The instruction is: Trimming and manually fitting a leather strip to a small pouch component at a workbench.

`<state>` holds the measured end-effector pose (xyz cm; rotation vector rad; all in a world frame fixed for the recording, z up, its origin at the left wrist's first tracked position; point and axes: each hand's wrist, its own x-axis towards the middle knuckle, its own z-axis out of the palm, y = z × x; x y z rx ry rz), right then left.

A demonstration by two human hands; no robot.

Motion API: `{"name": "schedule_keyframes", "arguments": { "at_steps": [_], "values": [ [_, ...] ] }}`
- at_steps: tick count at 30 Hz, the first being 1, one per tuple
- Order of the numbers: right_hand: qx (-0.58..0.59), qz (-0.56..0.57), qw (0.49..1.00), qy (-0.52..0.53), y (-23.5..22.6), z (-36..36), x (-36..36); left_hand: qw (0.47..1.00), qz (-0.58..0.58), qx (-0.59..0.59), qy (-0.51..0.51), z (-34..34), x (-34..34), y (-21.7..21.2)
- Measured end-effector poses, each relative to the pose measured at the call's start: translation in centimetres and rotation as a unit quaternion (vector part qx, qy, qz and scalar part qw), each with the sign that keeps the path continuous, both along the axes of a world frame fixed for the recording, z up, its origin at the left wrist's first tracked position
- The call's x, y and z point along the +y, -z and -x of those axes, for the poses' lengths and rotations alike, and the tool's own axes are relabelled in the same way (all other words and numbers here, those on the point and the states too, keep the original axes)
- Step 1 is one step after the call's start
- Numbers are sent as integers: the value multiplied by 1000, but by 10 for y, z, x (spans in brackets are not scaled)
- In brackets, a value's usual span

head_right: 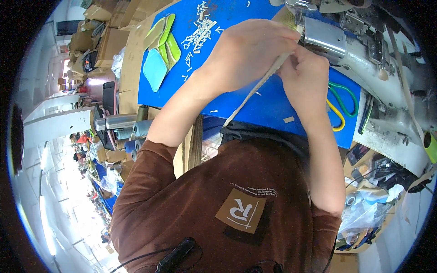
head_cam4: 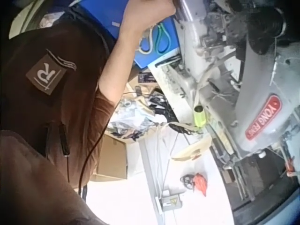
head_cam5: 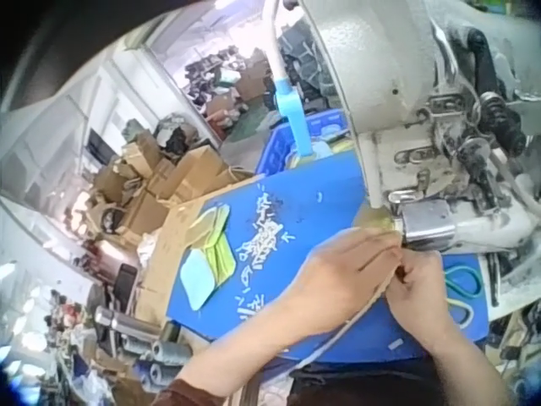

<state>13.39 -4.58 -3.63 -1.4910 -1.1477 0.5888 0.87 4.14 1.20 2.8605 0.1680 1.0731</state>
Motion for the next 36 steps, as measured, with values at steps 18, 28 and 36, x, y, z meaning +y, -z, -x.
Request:
{"name": "schedule_keyframes", "arguments": {
  "at_steps": [18, 28, 36],
  "values": [
    [167, 28, 984, -50, -19, -25, -9, 994, 62, -91, -29, 0, -19, 6],
    [133, 78, 987, -38, -33, -17, -29, 987, 125, -89, -55, -4, -20, 8],
    [177, 38, 983, -38, -22, -19, -17, 991, 88, -91, -41, -5, -27, 5]
  ]
}}
